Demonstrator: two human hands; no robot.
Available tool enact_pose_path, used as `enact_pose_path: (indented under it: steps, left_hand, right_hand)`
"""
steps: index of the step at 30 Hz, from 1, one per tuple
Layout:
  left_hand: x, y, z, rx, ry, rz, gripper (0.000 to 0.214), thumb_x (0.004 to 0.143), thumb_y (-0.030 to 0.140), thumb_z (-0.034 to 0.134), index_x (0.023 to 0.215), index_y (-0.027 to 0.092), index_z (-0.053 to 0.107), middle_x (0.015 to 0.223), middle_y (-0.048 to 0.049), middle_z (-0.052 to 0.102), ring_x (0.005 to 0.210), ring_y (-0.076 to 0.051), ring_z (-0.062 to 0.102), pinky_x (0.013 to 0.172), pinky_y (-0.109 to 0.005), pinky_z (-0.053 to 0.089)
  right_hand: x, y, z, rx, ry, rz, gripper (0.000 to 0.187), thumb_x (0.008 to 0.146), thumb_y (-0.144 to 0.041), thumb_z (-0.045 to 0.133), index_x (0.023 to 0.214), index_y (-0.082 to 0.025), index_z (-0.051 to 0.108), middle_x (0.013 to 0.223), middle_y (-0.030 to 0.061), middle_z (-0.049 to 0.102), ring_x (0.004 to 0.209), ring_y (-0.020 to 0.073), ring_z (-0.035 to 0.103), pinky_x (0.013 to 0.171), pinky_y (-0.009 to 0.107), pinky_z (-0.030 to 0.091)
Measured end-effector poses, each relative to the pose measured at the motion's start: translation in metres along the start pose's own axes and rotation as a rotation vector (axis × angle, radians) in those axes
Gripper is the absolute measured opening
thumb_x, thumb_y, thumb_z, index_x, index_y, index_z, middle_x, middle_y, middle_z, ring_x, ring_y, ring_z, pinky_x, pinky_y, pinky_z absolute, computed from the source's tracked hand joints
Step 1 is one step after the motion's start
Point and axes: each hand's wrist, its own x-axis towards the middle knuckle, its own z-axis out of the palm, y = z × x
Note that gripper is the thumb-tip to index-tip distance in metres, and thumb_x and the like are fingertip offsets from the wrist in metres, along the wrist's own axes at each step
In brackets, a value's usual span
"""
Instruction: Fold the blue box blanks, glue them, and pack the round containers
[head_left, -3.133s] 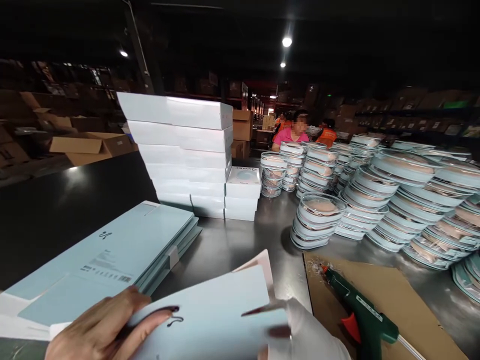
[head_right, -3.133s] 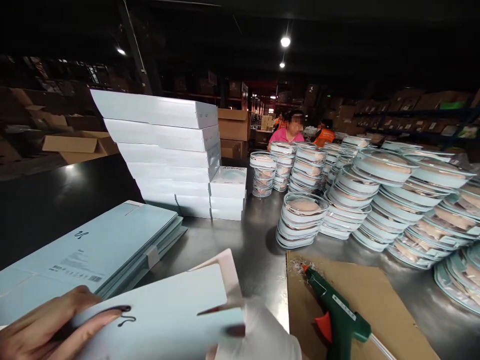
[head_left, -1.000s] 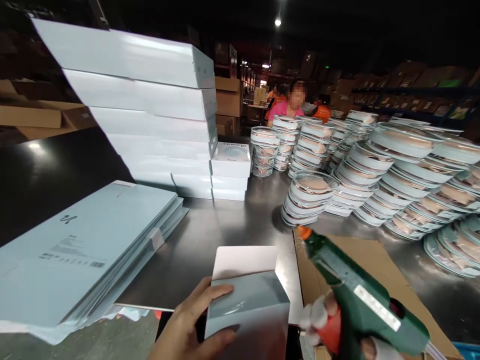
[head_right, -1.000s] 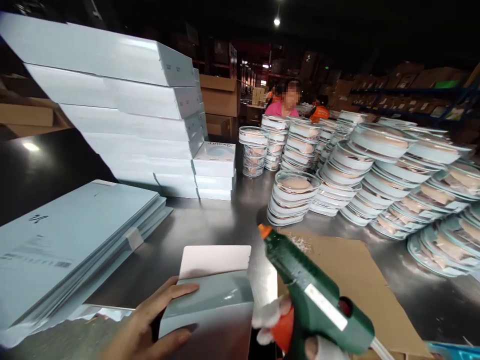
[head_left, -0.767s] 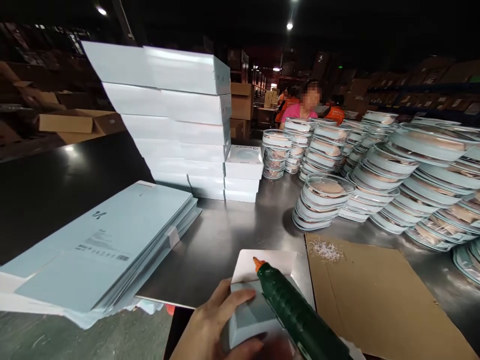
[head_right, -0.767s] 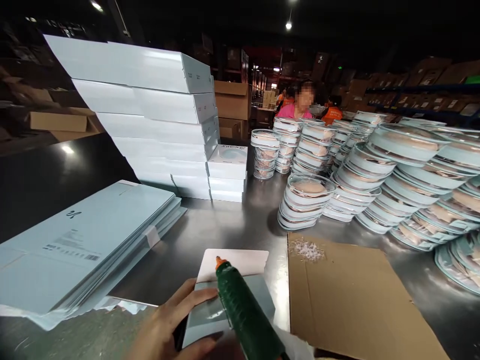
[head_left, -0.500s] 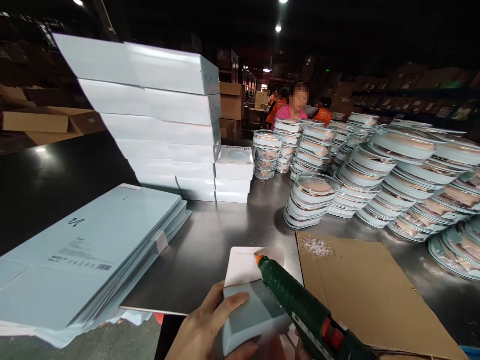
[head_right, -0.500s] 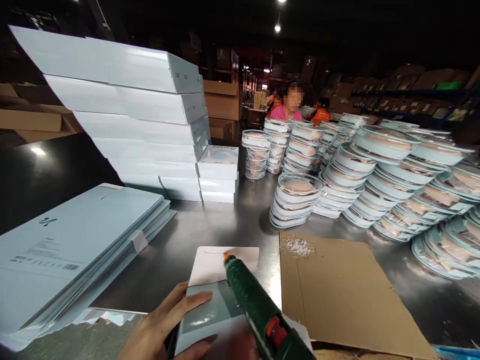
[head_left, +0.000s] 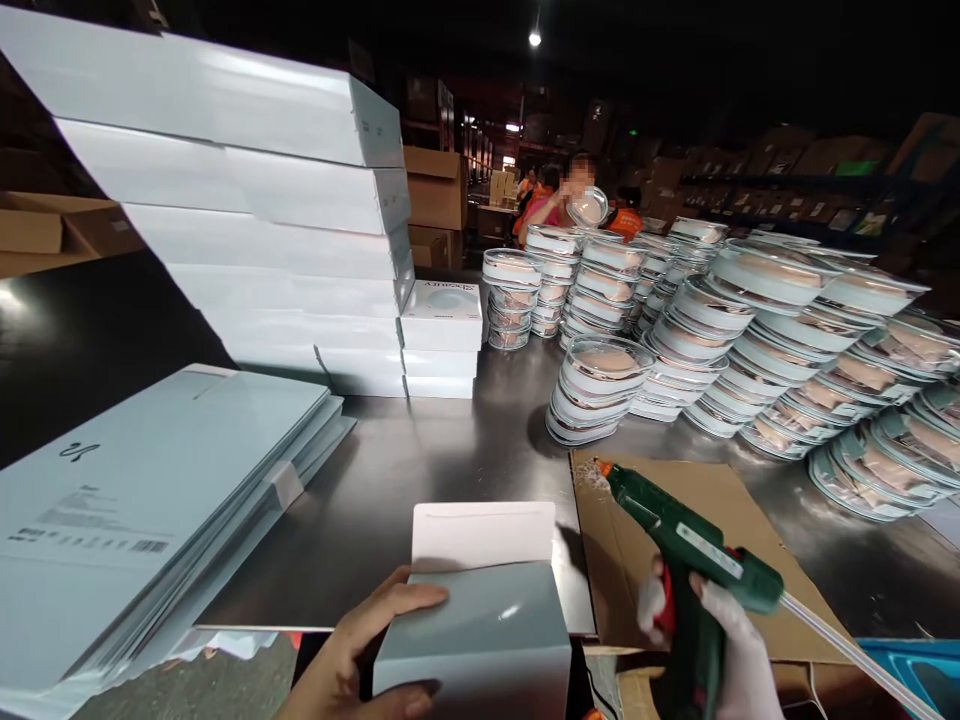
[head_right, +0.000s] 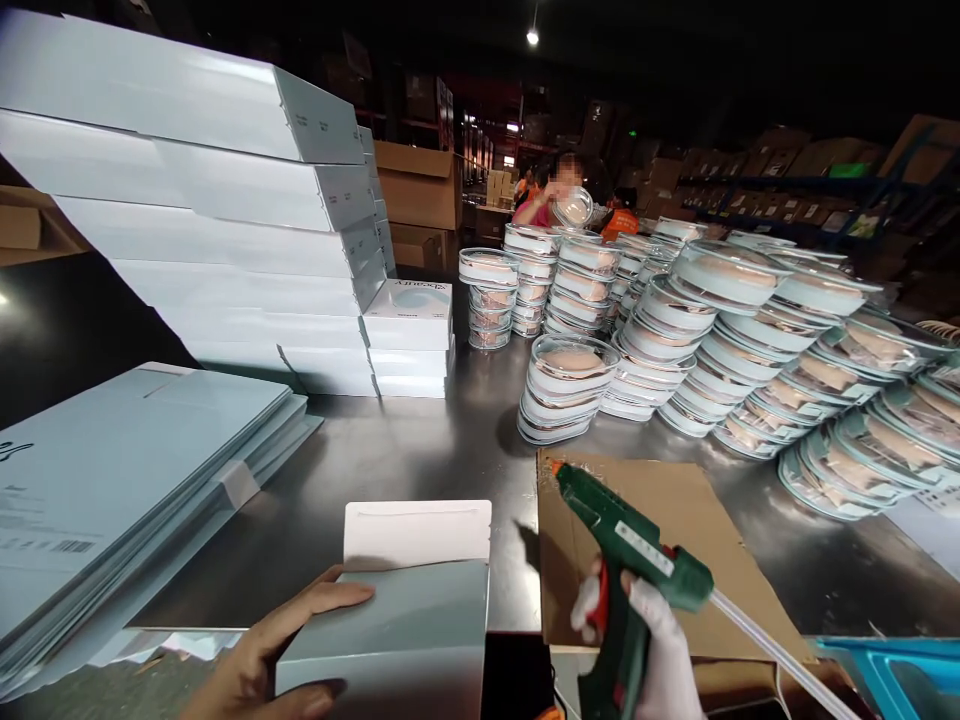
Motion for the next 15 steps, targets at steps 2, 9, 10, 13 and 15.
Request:
enact_pose_path:
  steps: [2,9,10,13,15]
  left_hand:
    - [-0.002,-0.003,-0.003,0.048,-0.007,-0.022,0.058,0.069,0.074,0.08,0.114,0.037,0.081,0.135,-0.0077,0.074,0.137,-0.038,0.058,0.109,-0.046,0.052]
    - [0.005,-0.019,-0.006,0.106,-0.179,0.1,0.049,0.075,0.057,0.084,0.121,0.042,0.075,0.138,-0.0061,0.071,0.129,-0.036,0.064,0.103,-0.043,0.055]
    - [0.007,-0.022,-0.005,0.111,-0.195,0.112,0.05,0.076,0.054,0.085,0.123,0.042,0.074,0.142,-0.0064,0.068,0.129,-0.036,0.064,0.103,-0.042,0.055]
    - [0.009,-0.025,0.003,0.066,-0.209,0.148,0.047,0.08,0.053,0.082,0.123,0.039,0.072,0.147,-0.0076,0.062,0.132,-0.037,0.061,0.1,-0.041,0.056]
    - [0.007,-0.024,0.011,-0.038,-0.193,0.168,0.042,0.082,0.056,0.08,0.118,0.037,0.072,0.153,-0.0076,0.054,0.136,-0.037,0.057,0.1,-0.041,0.055]
  right_hand:
    - [0.018,-0.001,-0.016,0.102,0.027,0.199,0.048,0.077,-0.068,0.072,0.093,-0.023,0.075,0.079,0.0081,0.081,0.083,0.0334,0.079,0.077,0.046,0.066]
    - [0.022,-0.002,-0.052,-0.256,0.01,0.026,0.026,0.067,-0.038,0.084,0.092,-0.035,0.078,0.085,0.0015,0.082,0.079,0.029,0.079,0.065,0.034,0.065]
    - [0.021,0.001,-0.037,-0.256,-0.053,-0.051,0.04,0.065,-0.038,0.087,0.104,-0.035,0.077,0.1,0.0022,0.083,0.089,0.0288,0.079,0.073,0.034,0.065]
    - [0.024,0.017,0.029,-0.266,-0.398,-0.322,0.061,0.08,-0.052,0.078,0.135,-0.028,0.064,0.116,0.0102,0.079,0.106,0.0306,0.076,0.086,0.042,0.064]
    - [0.027,0.029,0.066,-0.276,-0.496,-0.364,0.048,0.094,-0.053,0.063,0.133,-0.024,0.066,0.098,0.0107,0.081,0.094,0.0273,0.078,0.077,0.038,0.065]
